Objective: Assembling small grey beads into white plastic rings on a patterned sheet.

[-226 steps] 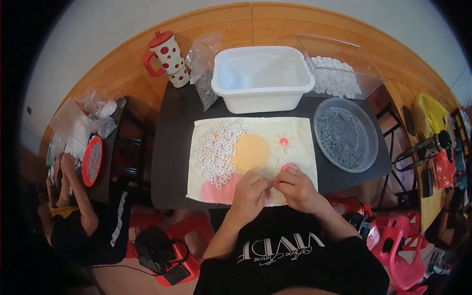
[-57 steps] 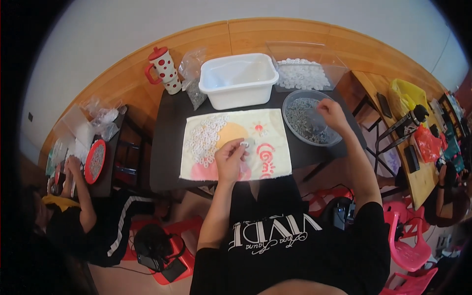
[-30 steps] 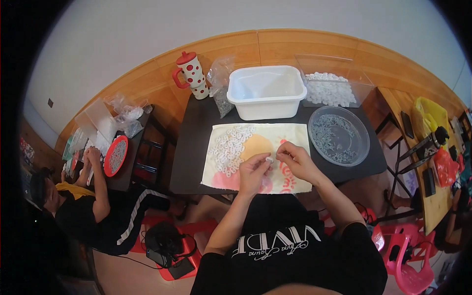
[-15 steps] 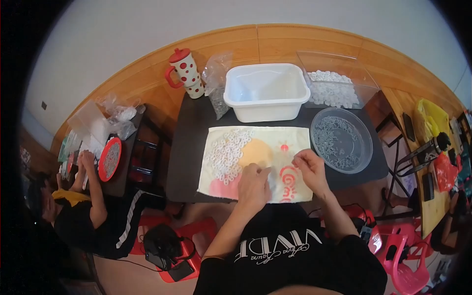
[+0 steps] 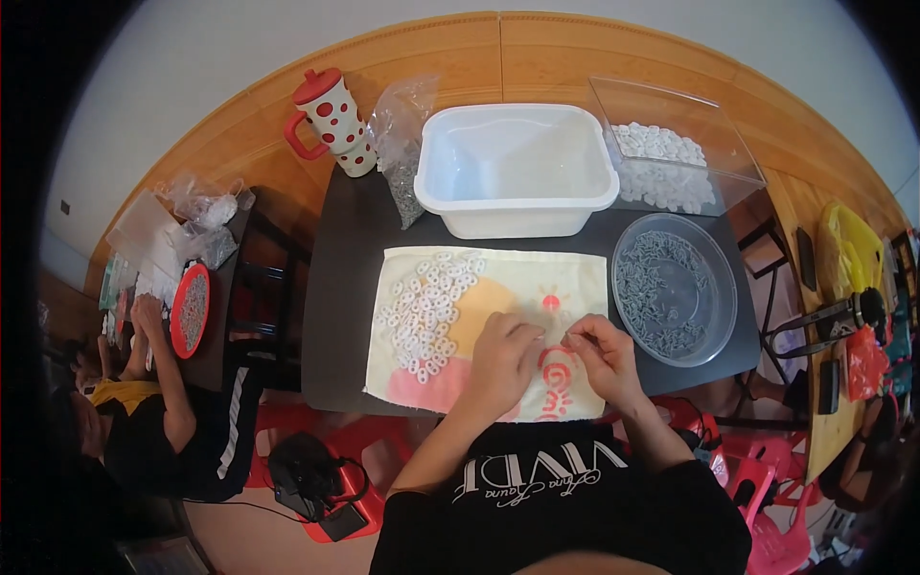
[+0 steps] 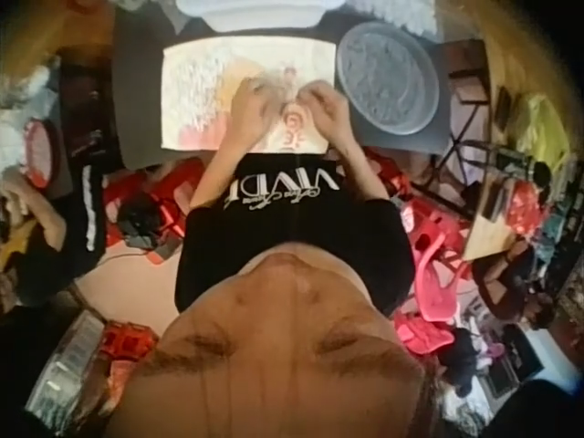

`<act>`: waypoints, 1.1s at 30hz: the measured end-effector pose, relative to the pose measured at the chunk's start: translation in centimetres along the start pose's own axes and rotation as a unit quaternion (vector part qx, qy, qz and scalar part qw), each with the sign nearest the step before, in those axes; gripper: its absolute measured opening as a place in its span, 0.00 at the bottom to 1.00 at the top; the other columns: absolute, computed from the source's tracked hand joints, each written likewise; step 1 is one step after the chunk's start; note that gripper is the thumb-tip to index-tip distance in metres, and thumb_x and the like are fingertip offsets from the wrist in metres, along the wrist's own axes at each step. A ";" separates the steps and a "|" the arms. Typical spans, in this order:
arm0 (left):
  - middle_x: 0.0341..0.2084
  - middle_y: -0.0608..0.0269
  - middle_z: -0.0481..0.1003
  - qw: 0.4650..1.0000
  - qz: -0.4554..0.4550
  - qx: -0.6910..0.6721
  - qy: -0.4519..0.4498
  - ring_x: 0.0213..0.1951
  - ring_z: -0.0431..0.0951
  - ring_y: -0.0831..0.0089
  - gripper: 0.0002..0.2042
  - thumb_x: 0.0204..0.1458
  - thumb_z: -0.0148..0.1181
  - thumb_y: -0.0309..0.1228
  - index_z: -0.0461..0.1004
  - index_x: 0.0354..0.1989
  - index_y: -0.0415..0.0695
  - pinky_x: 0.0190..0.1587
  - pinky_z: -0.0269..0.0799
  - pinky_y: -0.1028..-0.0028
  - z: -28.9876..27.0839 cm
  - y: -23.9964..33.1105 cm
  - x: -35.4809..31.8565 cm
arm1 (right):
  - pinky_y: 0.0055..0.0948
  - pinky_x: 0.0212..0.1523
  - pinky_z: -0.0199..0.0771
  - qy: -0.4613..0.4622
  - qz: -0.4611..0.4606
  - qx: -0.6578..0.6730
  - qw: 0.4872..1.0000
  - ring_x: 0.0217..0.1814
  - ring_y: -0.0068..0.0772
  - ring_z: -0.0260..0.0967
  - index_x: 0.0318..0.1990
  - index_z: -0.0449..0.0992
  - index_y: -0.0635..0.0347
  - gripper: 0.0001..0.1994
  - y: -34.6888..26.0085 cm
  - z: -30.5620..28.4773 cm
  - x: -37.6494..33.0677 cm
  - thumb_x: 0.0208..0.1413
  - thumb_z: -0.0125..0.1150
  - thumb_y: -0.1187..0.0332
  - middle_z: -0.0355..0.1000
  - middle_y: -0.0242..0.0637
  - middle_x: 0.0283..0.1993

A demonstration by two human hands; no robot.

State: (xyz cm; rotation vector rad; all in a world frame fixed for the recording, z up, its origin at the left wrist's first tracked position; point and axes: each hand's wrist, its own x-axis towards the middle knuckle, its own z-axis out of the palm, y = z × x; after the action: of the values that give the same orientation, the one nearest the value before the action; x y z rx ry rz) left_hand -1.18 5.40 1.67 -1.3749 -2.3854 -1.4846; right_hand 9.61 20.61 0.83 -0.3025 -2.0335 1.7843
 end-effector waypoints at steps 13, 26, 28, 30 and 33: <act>0.33 0.60 0.76 0.954 -0.098 -0.284 0.004 0.33 0.74 0.76 0.10 0.56 0.54 0.15 0.78 0.44 0.32 0.36 0.68 0.80 -2.5 0.0 -1.6 | 0.24 0.36 0.70 -0.064 -0.152 -0.104 0.981 0.33 0.30 0.71 0.36 0.72 0.68 0.03 -3.1 2.5 1.6 0.57 0.56 0.84 0.72 0.39 0.33; 0.32 0.60 0.76 0.952 -0.091 -0.292 0.013 0.32 0.75 0.77 0.09 0.56 0.56 0.16 0.78 0.43 0.32 0.34 0.68 0.80 -3.0 -0.2 -2.4 | 0.33 0.32 0.67 -0.088 -0.194 -0.135 0.968 0.31 0.44 0.69 0.36 0.72 0.67 0.04 -4.0 3.3 1.9 0.54 0.59 0.82 0.69 0.44 0.31; 0.31 0.60 0.77 0.948 -0.097 -0.304 0.021 0.31 0.75 0.77 0.09 0.56 0.56 0.16 0.79 0.43 0.32 0.34 0.68 0.80 -2.9 -0.2 -2.6 | 0.34 0.32 0.67 -0.099 -0.197 -0.145 0.964 0.31 0.46 0.69 0.36 0.72 0.67 0.04 -4.3 3.2 2.0 0.54 0.59 0.82 0.69 0.44 0.31; 0.30 0.60 0.77 0.939 -0.125 -0.319 0.023 0.30 0.74 0.78 0.08 0.56 0.57 0.16 0.79 0.41 0.33 0.33 0.68 0.80 -2.9 -0.2 -2.7 | 0.36 0.32 0.68 -0.110 -0.201 -0.155 0.961 0.31 0.47 0.69 0.36 0.72 0.66 0.05 -4.6 3.2 2.2 0.53 0.59 0.82 0.69 0.44 0.31; 0.28 0.58 0.78 0.948 -0.119 -0.294 0.041 0.29 0.76 0.74 0.07 0.55 0.58 0.18 0.79 0.40 0.33 0.32 0.70 0.77 -2.5 -0.4 -3.0 | 0.34 0.32 0.67 -0.133 -0.219 -0.190 0.948 0.31 0.45 0.68 0.35 0.71 0.67 0.05 -4.9 3.2 2.4 0.53 0.57 0.84 0.68 0.44 0.30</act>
State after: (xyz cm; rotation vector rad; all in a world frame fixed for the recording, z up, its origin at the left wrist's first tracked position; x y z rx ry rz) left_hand -0.61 1.50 1.52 -1.0733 -2.2089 -2.4074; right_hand 6.60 18.03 5.73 0.2838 -2.3946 1.2106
